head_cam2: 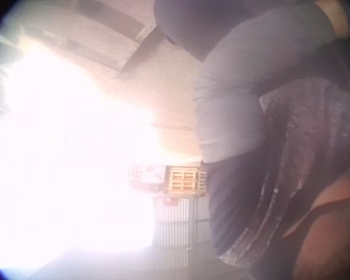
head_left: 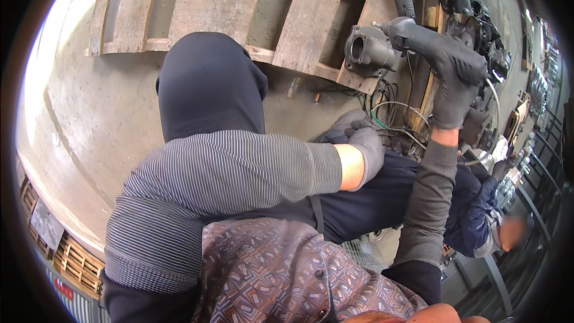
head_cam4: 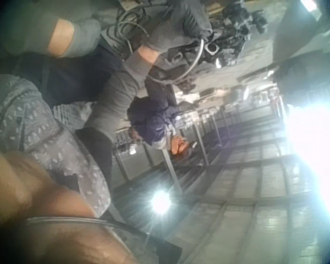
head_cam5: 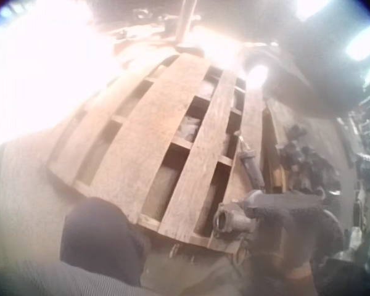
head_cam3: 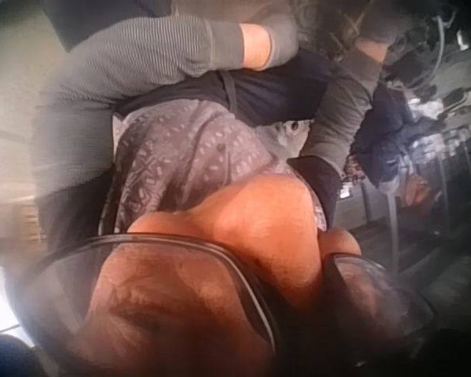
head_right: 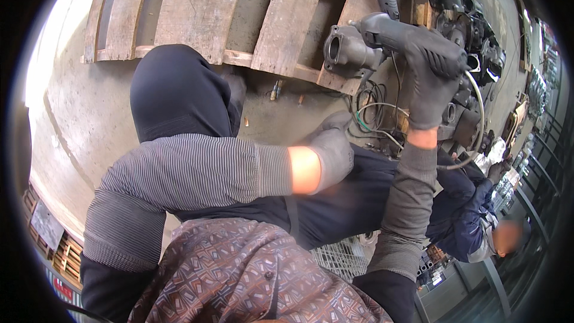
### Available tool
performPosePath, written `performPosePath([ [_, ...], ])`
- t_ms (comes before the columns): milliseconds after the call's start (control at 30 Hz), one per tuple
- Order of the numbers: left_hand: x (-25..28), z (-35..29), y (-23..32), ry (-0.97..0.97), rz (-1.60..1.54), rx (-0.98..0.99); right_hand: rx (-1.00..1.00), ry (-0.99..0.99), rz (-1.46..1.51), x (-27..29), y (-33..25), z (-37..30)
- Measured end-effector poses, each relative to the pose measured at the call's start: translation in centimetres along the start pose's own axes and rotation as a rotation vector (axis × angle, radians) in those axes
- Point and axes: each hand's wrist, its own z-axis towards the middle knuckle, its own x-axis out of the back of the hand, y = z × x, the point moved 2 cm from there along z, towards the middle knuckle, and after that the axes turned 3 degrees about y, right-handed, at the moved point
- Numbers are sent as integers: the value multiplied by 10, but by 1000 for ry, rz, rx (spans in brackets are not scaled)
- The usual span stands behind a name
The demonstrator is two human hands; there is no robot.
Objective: The person sits on the floor and uses a handheld rotary tool to grind the interior surfaces of several metal engine parts. They handle each part one at a time, rotating it to access different areas, and place finished pieces on a nearby wooden pallet.
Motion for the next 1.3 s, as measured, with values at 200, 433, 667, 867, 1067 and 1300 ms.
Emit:
performPosePath([
  [200, 1, -6, -5, 20, -15, 8, -278, -14, 343, -35, 31, 15],
  [433, 0, -17, -12, 107, -69, -5, -292, -20, 294, -52, 41, 16],
  [667, 0, -8, -9, 42, -155, 66, -209, -54, 241, -59, 45, 16],
  [867, 7, -29, -14, 141, -122, 5, -394, -107, 211, -60, 54, 18],
  [1067, 6, -14, -10, 5, 6, 22, -399, -189, 199, -60, 58, 20],
  [1300, -20, 22, -24, -32, 13, 83, -120, -4, 207, -20, 55, 9],
])
